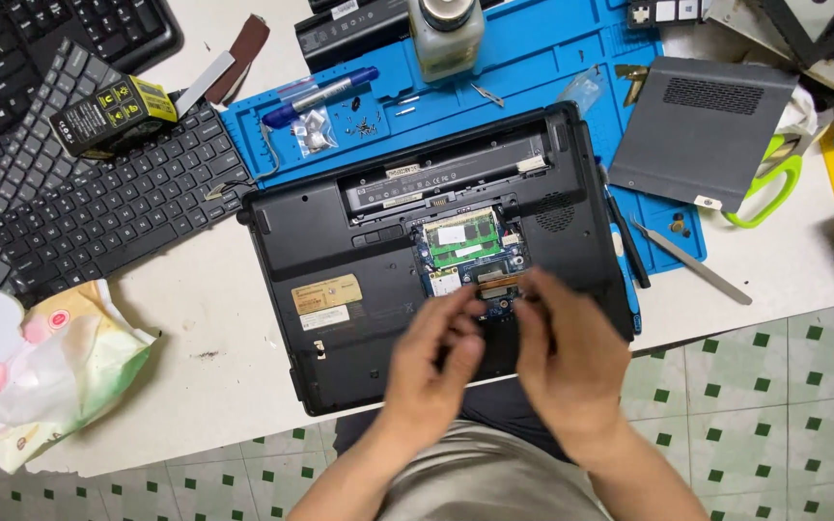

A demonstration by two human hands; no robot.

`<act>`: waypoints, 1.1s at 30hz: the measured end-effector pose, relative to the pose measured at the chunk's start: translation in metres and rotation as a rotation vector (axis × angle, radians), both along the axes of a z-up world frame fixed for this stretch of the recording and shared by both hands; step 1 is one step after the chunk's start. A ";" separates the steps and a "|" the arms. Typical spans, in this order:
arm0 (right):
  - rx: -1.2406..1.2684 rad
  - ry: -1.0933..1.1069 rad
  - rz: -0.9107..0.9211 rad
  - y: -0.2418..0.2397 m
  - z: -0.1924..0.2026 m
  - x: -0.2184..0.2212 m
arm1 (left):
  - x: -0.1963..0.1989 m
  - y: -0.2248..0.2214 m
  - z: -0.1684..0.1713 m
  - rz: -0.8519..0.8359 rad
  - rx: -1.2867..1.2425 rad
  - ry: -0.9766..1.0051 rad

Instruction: Technician disassembling a laptop, disconnecting internal ribbon cables and cleaning the motherboard area with a brush.

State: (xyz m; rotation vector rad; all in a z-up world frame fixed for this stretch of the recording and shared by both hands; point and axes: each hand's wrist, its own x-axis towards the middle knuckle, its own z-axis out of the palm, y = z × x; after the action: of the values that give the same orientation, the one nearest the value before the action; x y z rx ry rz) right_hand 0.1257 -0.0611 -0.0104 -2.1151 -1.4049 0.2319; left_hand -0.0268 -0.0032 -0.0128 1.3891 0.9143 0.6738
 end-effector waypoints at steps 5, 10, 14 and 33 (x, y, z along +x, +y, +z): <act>0.234 -0.225 0.067 -0.001 0.006 -0.026 | 0.027 -0.002 0.019 0.005 -0.071 0.007; 0.300 -0.176 0.197 -0.006 0.011 -0.023 | 0.028 0.005 0.016 0.095 -0.120 0.061; 0.295 0.025 0.330 -0.012 0.013 -0.010 | 0.020 0.017 0.009 0.089 -0.186 -0.032; 0.430 -0.277 0.150 -0.034 -0.066 0.042 | 0.027 0.047 -0.005 -0.100 0.098 0.423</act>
State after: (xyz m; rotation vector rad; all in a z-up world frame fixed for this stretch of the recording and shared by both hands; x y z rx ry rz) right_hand 0.1679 -0.0948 -0.0760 -1.7342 -1.6038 -0.2951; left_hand 0.0004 0.0437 -0.0183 1.6901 1.1438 0.3559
